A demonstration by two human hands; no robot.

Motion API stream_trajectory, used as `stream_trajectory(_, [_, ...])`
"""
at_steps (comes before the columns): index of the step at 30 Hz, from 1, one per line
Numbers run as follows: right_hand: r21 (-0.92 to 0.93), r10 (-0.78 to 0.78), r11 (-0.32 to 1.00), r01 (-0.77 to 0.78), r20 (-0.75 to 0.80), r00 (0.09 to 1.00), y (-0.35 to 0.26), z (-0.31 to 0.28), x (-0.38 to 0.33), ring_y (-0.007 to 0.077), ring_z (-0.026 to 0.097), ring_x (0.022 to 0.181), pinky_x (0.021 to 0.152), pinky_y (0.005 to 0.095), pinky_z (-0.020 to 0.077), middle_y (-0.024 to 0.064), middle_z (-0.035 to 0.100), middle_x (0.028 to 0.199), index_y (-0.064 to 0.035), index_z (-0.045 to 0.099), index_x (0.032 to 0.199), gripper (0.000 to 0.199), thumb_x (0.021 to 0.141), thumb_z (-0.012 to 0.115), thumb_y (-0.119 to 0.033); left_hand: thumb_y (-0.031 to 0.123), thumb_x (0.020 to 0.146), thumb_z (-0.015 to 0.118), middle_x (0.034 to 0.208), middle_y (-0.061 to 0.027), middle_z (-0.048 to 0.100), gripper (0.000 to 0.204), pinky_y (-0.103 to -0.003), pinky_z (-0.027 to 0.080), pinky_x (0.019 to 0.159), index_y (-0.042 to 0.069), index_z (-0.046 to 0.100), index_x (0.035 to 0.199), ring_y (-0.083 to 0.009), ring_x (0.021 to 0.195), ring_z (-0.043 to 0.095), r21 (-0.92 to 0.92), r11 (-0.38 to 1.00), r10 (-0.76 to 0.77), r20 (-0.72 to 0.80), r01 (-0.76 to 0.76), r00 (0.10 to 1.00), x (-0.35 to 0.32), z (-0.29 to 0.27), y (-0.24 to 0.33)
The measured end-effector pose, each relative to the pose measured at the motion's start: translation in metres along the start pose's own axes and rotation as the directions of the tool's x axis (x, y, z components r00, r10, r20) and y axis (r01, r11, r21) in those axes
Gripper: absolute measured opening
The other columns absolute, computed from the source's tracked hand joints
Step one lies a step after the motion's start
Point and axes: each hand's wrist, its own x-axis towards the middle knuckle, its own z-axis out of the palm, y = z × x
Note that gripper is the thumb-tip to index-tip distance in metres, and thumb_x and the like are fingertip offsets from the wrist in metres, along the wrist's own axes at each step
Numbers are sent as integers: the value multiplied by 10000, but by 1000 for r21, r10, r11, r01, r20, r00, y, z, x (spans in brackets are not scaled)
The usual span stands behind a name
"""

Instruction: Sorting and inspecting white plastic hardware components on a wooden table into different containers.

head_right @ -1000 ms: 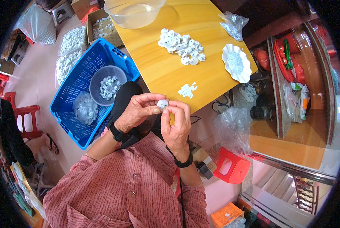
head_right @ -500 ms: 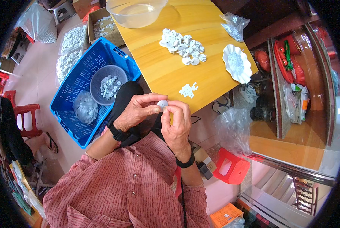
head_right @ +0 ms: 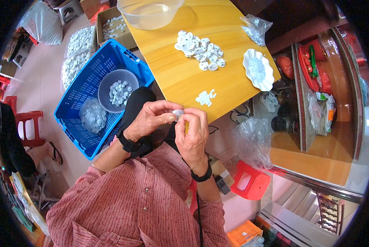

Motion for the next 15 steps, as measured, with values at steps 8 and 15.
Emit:
stream_trajectory(8, [-2, 14, 1000, -14, 67, 998, -2, 0, 4, 350, 587, 931, 804, 429, 495, 170, 555, 1025, -8, 533, 942, 165, 833, 646, 44, 74, 940, 680, 1125, -59, 673, 280, -285, 500, 952, -8, 675, 1208, -131, 1066, 620, 241, 964, 101, 51, -110, 994, 2, -5, 4])
stream_trajectory(15, [103, 64, 992, -76, 115, 991, 4, -1, 4, 351, 574, 930, 799, 433, 485, 178, 536, 1019, -5, 516, 940, 152, 849, 629, 39, 75, 925, 692, 1078, -73, 663, 258, -295, 495, 919, 8, 699, 1174, -162, 1030, 615, 349, 918, 170, 78, -187, 982, 2, -6, 3])
